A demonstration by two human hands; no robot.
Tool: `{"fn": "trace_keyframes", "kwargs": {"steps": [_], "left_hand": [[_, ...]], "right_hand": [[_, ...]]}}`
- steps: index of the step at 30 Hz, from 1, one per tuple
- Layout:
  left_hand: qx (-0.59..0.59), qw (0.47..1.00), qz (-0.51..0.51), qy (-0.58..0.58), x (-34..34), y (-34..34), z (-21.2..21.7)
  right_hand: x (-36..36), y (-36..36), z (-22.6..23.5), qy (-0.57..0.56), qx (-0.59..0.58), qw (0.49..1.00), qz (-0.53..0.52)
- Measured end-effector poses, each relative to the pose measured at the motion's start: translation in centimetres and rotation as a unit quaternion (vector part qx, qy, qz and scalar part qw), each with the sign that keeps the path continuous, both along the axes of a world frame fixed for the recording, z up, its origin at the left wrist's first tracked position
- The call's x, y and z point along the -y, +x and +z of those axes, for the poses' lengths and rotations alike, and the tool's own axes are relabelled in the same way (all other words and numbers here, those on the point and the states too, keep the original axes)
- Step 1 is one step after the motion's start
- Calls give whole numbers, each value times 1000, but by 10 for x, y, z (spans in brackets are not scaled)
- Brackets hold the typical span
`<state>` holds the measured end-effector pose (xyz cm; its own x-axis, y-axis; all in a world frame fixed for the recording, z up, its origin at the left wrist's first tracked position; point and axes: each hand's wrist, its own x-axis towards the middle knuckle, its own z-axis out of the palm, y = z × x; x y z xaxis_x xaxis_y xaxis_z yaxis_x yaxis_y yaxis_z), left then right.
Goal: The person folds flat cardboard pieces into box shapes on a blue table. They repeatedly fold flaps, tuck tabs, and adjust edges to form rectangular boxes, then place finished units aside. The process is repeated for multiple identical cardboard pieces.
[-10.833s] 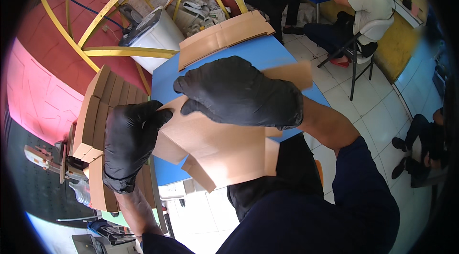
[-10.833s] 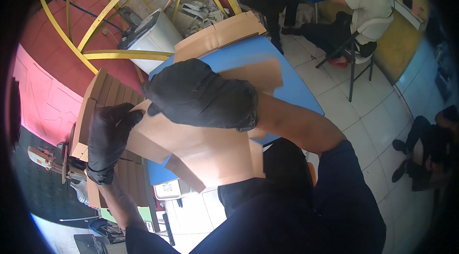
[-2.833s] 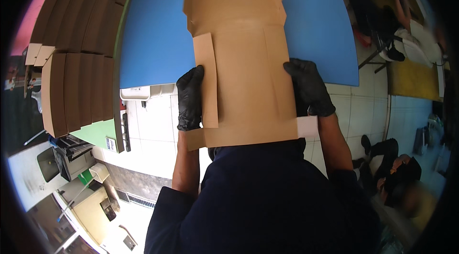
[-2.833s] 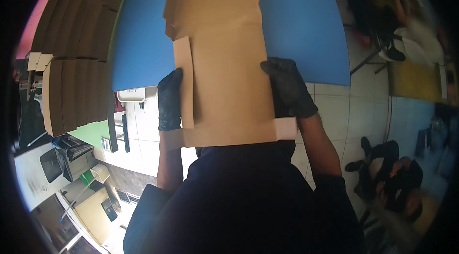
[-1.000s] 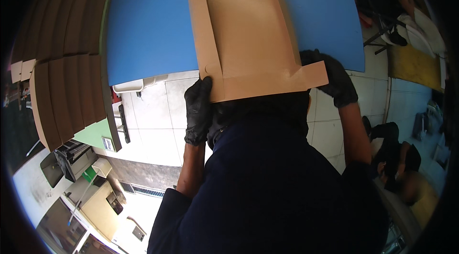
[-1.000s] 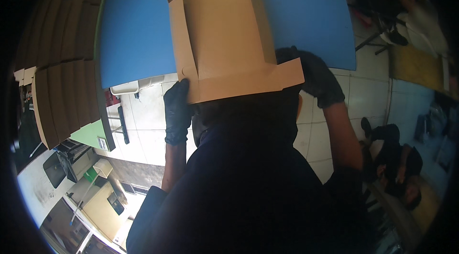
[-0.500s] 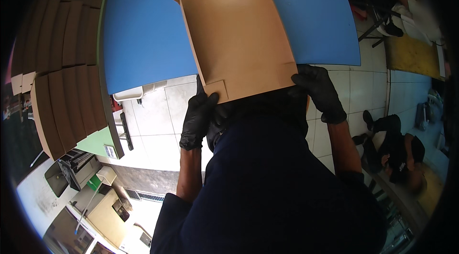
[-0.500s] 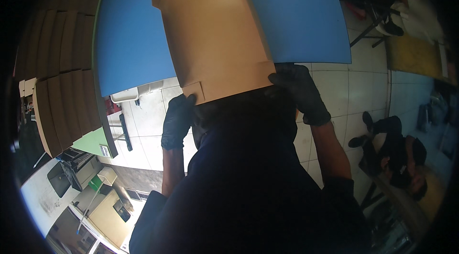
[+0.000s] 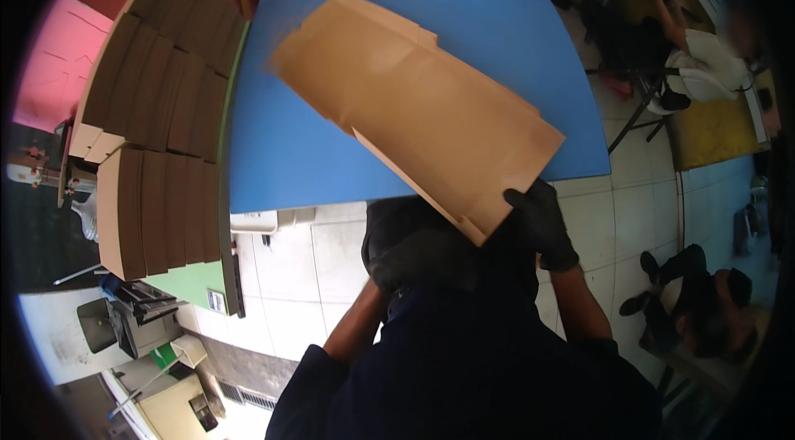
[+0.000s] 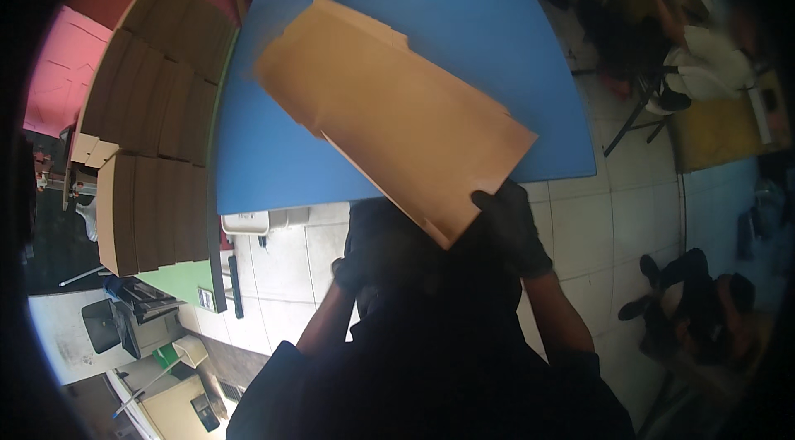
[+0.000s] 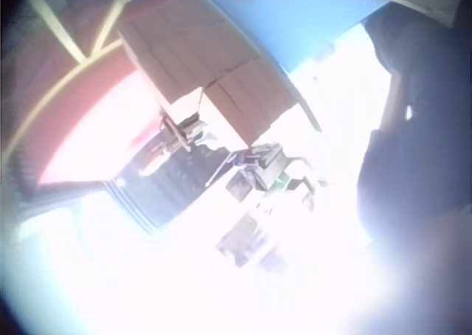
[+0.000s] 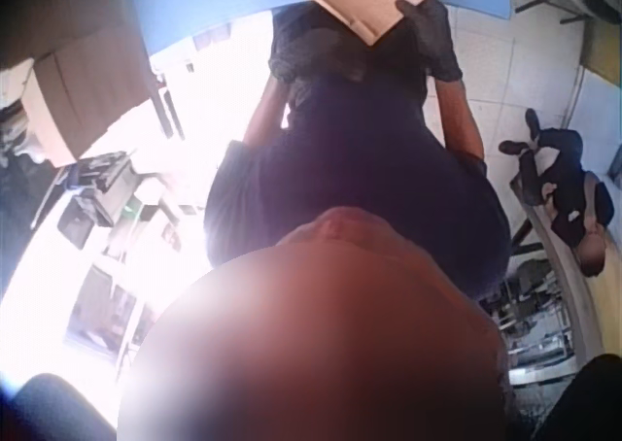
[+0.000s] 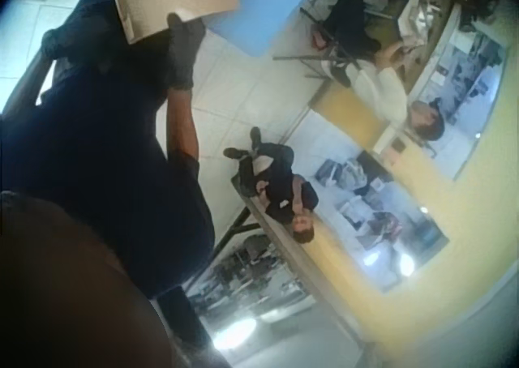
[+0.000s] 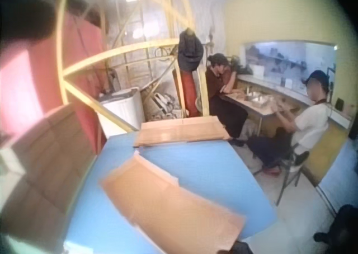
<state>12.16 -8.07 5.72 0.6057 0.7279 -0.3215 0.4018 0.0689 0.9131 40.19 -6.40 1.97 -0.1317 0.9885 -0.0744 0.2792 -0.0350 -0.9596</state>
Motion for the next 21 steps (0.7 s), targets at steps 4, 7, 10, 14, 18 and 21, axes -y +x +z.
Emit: {"fn": "trace_keyframes", "kwargs": {"steps": [4, 7, 10, 14, 18, 21], "left_hand": [[41, 952, 63, 298, -30, -18, 80], [-74, 816, 120, 561, -63, 0, 147], [-7, 738, 92, 669, -91, 39, 208], [96, 645, 109, 751, -101, 91, 271], [88, 577, 143, 800, -103, 95, 313], [226, 539, 179, 792, -90, 93, 316]], "right_hand": [[-8, 58, 96, -30, 85, 996, -20], [2, 94, 176, 86, 389, 905, -148], [-4, 107, 241, 290, 270, 867, -302], [-8, 110, 325, 494, 288, 720, -392], [-10, 98, 388, 656, 214, 672, -271], [-6, 84, 418, 610, 228, 732, -197]]}}
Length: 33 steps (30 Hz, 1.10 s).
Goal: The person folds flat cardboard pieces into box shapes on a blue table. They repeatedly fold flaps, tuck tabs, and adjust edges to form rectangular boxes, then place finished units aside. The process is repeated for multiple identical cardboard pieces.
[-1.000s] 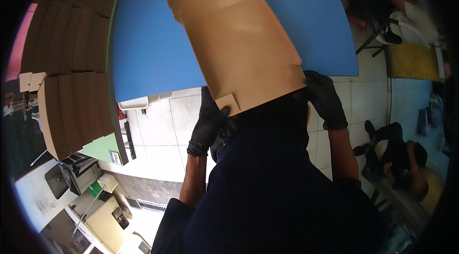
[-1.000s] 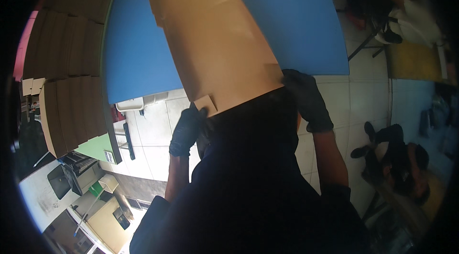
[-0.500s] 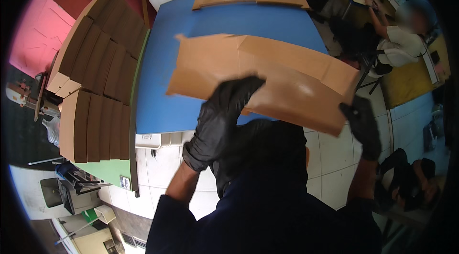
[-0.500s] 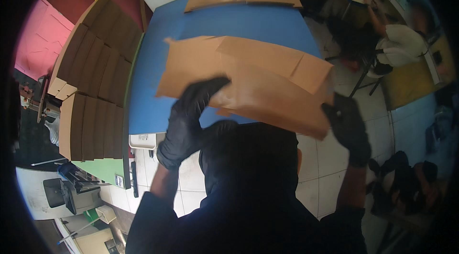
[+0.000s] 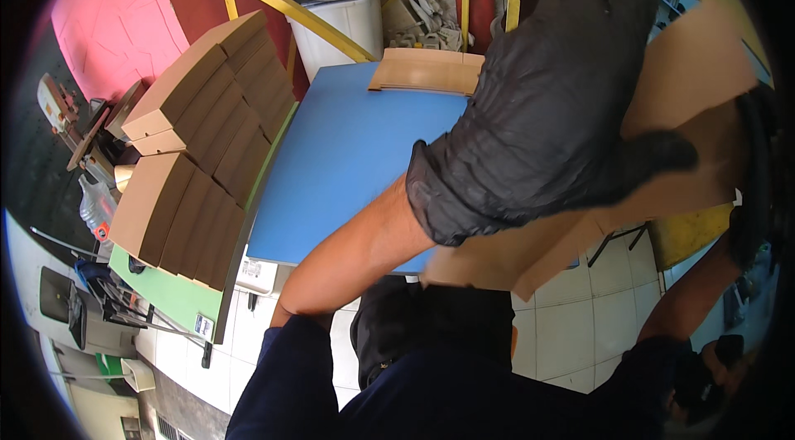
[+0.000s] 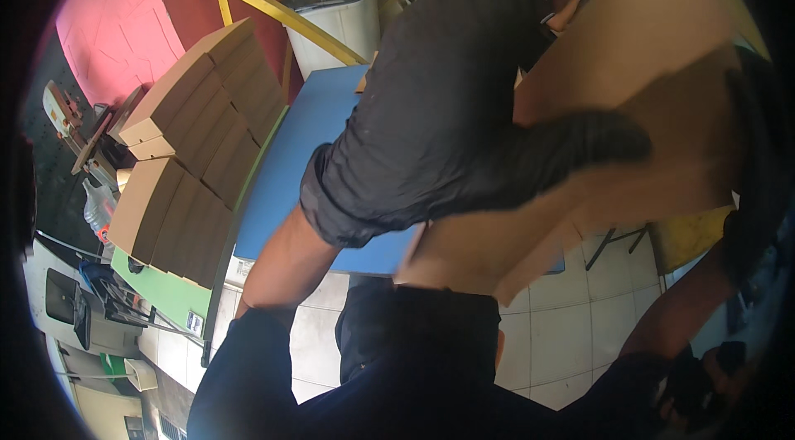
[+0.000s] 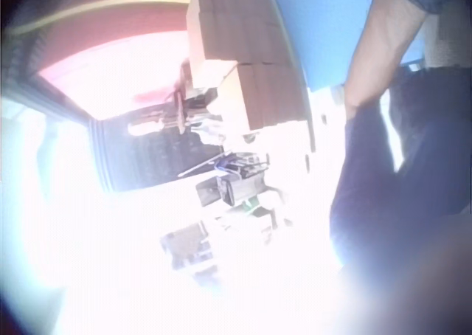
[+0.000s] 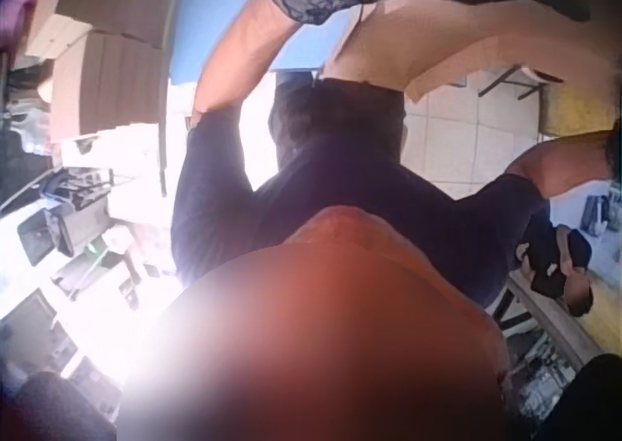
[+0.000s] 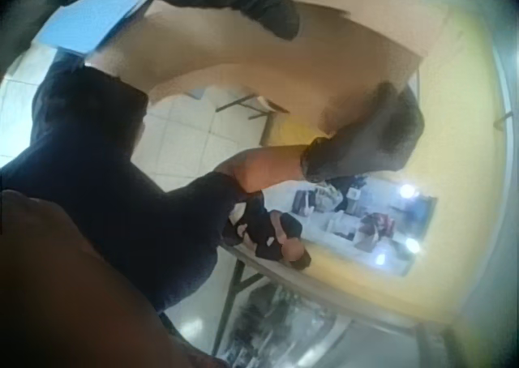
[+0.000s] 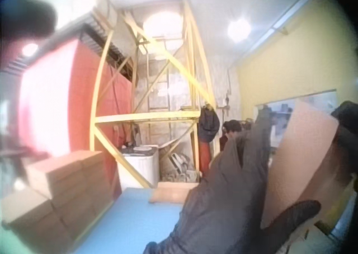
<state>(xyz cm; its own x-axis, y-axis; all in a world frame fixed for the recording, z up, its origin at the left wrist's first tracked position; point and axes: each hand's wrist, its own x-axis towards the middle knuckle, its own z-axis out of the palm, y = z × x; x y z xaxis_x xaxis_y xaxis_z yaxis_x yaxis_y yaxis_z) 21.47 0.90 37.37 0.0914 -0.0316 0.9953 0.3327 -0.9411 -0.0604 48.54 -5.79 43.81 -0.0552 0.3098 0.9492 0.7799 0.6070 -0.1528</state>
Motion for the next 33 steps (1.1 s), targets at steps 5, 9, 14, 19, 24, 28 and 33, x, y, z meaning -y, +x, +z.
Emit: {"fn": "trace_keyframes", "kwargs": {"steps": [5, 9, 14, 19, 24, 28, 33], "left_hand": [[-2, 982, -3, -188, 10, -2, -24], [92, 906, -182, -371, -16, -34, -41], [4, 901, -62, -430, -38, -65, -64], [68, 871, -25, -485, -64, -99, -79], [54, 845, -81, -526, -83, -146, -97], [-8, 832, -59, -552, -85, -162, -113], [-7, 801, -33, -598, -81, -170, -113]], "right_hand": [[-23, -24, -5, -143, 99, 985, -2], [-46, -39, -39, -195, 108, 974, 51], [-86, -57, -62, -344, 137, 922, 115], [-106, -55, -95, -270, 207, 937, 81], [-119, -40, -112, -356, 174, 917, 51], [-129, -40, -123, -322, 126, 915, 209], [-126, -48, -149, -164, 288, 943, -36]]}}
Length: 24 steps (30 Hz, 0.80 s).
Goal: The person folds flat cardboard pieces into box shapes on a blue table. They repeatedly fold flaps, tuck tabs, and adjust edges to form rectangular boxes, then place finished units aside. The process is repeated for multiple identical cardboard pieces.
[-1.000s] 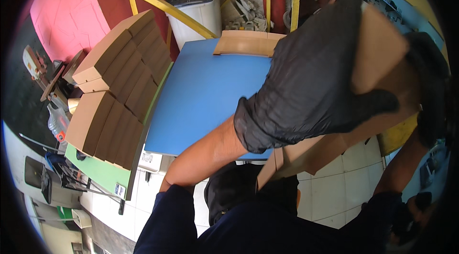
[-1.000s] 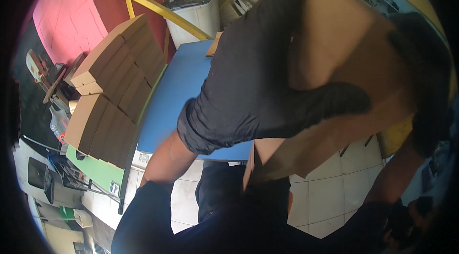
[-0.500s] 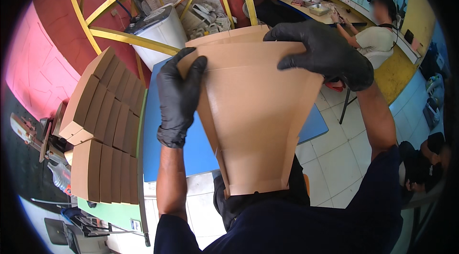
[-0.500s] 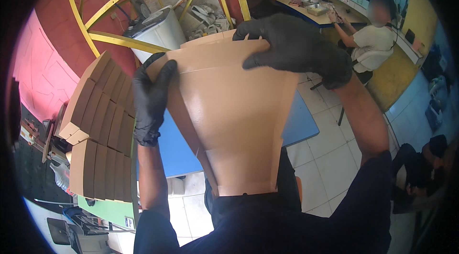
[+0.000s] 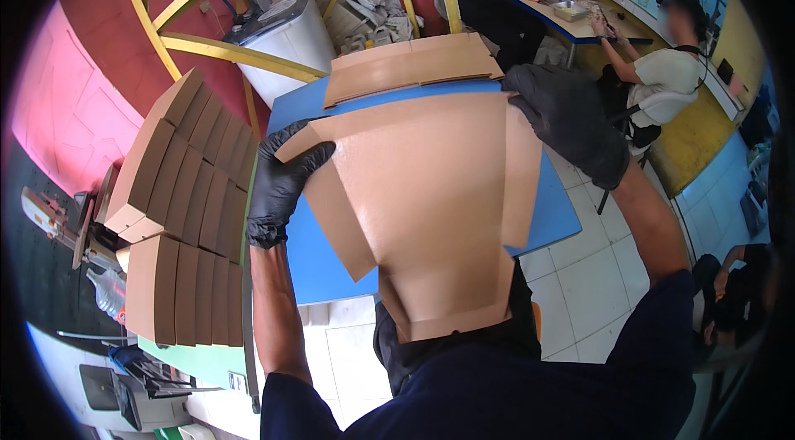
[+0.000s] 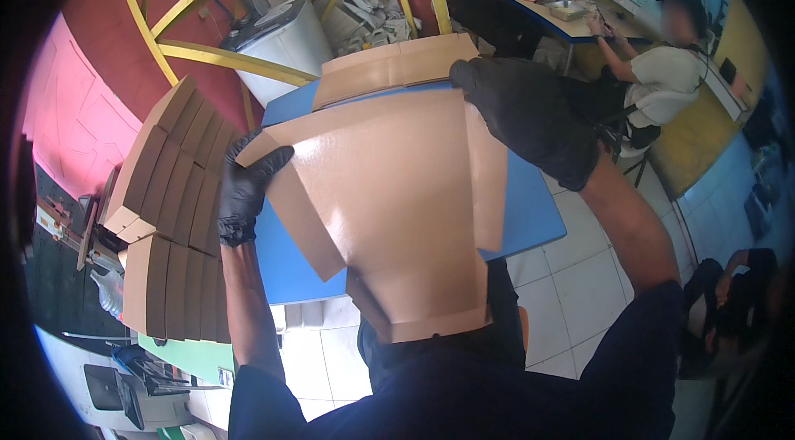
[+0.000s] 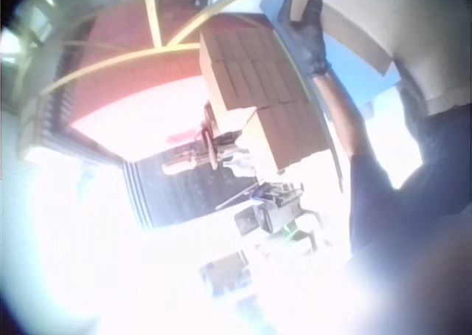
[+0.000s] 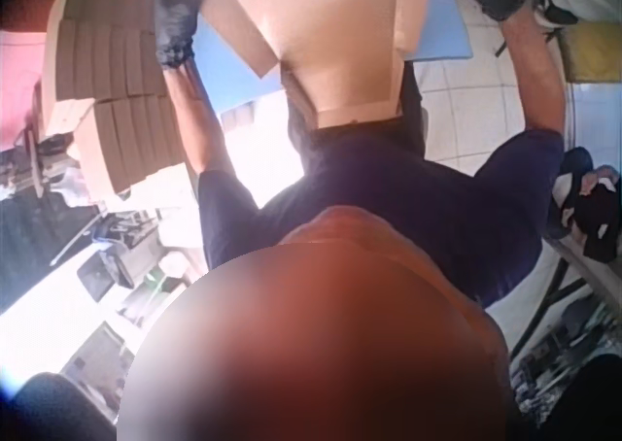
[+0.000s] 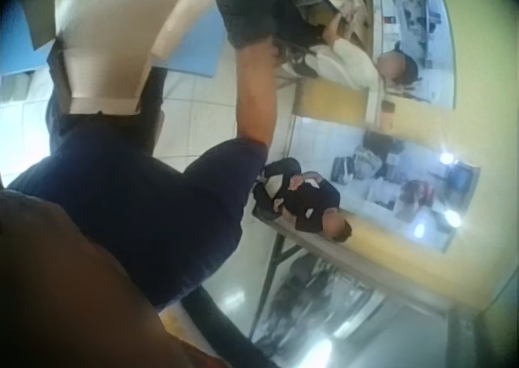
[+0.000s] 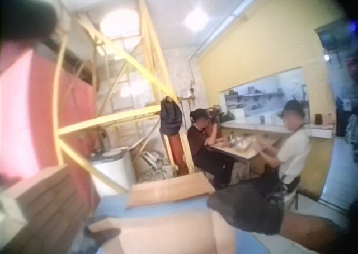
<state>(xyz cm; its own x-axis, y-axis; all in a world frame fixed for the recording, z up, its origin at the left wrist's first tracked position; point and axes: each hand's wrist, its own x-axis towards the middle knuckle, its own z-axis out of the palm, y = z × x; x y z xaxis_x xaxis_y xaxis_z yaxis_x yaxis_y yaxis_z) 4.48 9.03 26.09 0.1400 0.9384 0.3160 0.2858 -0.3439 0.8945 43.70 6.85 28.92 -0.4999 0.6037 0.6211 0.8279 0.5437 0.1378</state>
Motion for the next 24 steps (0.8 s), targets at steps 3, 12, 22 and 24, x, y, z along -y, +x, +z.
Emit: {"fn": "trace_keyframes", "kwargs": {"steps": [3, 12, 22, 24], "left_hand": [[42, 994, -80, 56, -1, -1, 3], [74, 982, -106, 135, 2, 0, 9], [-16, 982, -97, 162, 37, 45, 31], [24, 986, -150, 65, 46, 35, 44]], "right_hand": [[-4, -4, -10, 146, 14, 989, 21], [8, -17, -2, 134, 72, 981, -121], [-2, -122, 9, -256, -153, 934, 195], [-8, -125, 11, -278, -224, 898, 256]]}}
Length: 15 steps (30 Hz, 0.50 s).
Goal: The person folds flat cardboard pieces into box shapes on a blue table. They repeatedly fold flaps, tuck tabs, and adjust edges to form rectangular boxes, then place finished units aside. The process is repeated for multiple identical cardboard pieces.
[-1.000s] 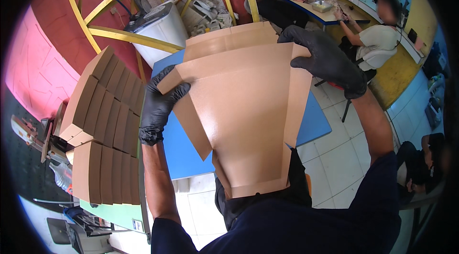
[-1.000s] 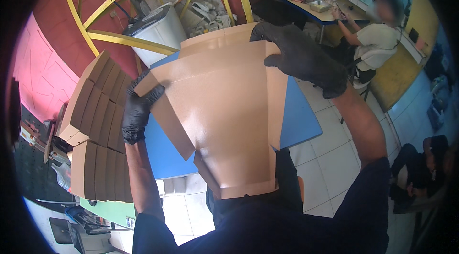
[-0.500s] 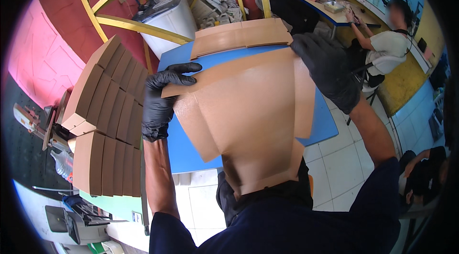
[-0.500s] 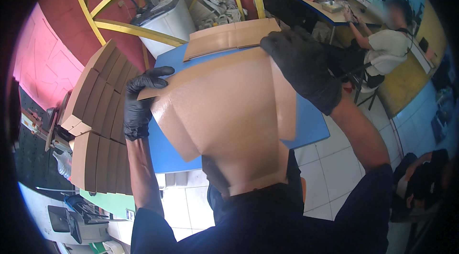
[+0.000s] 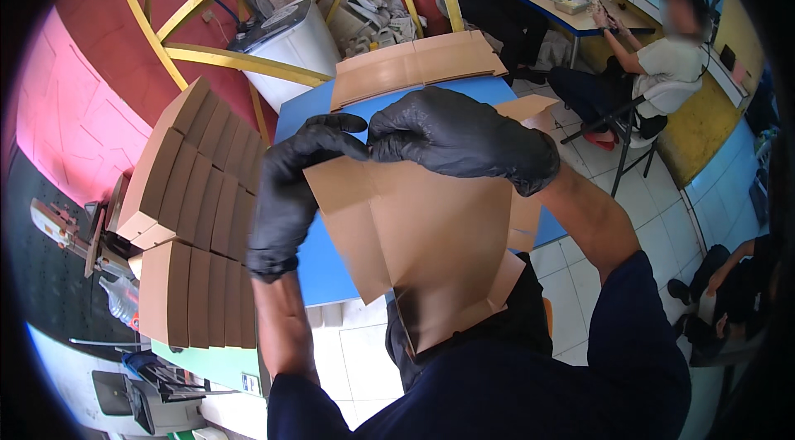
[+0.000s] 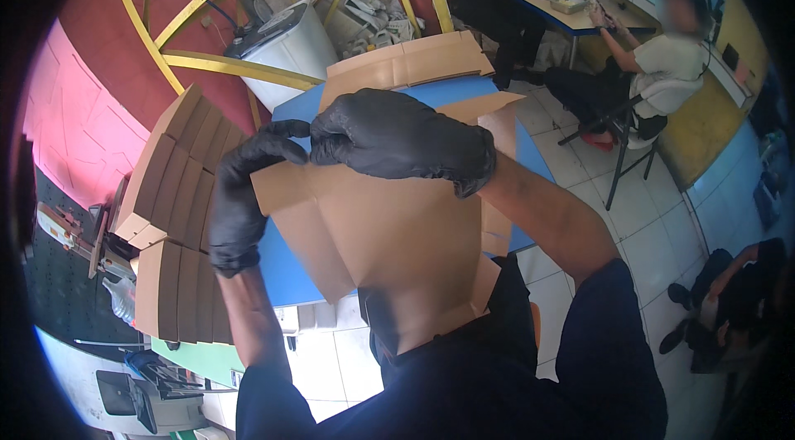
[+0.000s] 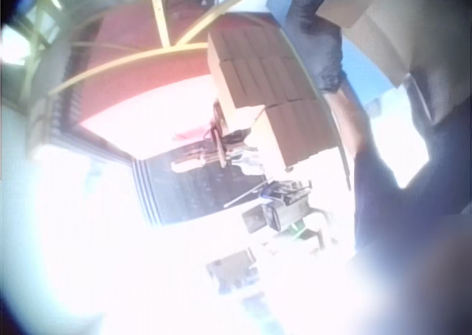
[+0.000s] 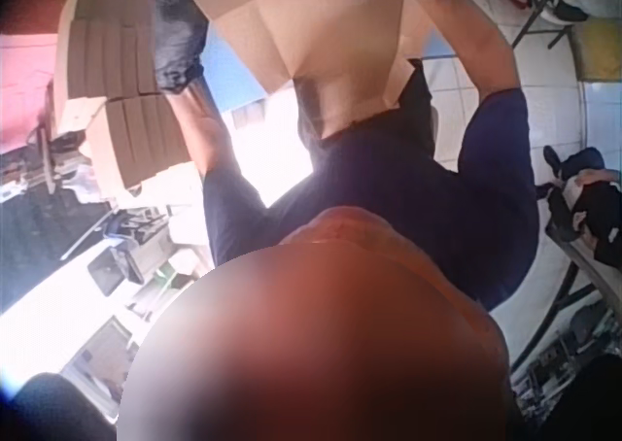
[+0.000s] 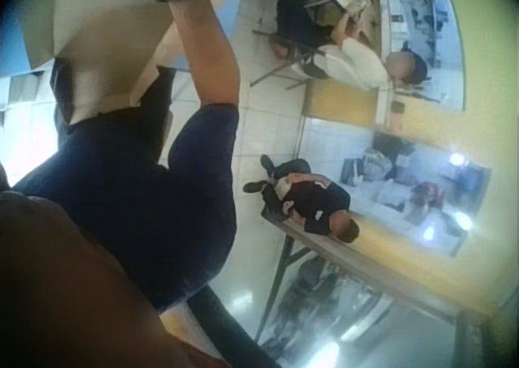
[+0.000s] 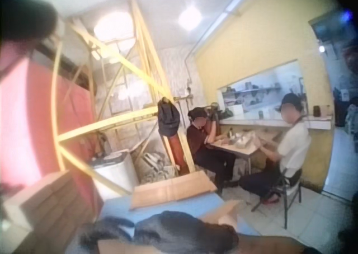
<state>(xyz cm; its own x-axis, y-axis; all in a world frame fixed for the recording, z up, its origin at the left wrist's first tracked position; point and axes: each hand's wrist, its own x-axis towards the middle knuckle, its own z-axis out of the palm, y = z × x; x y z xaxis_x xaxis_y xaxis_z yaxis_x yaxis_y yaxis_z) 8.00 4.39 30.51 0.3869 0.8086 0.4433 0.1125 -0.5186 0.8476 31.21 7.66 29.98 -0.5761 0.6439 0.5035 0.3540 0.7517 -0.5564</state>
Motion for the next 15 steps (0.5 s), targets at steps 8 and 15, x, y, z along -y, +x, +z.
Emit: {"fn": "trace_keyframes", "kwargs": {"steps": [8, 15], "left_hand": [[-306, 949, -8, -72, 26, -11, 65], [-378, 923, 55, -41, 34, -1, 73]], "right_hand": [[23, -19, -1, 195, 1, 979, -59], [35, -12, 7, 194, -14, 979, -61]]}}
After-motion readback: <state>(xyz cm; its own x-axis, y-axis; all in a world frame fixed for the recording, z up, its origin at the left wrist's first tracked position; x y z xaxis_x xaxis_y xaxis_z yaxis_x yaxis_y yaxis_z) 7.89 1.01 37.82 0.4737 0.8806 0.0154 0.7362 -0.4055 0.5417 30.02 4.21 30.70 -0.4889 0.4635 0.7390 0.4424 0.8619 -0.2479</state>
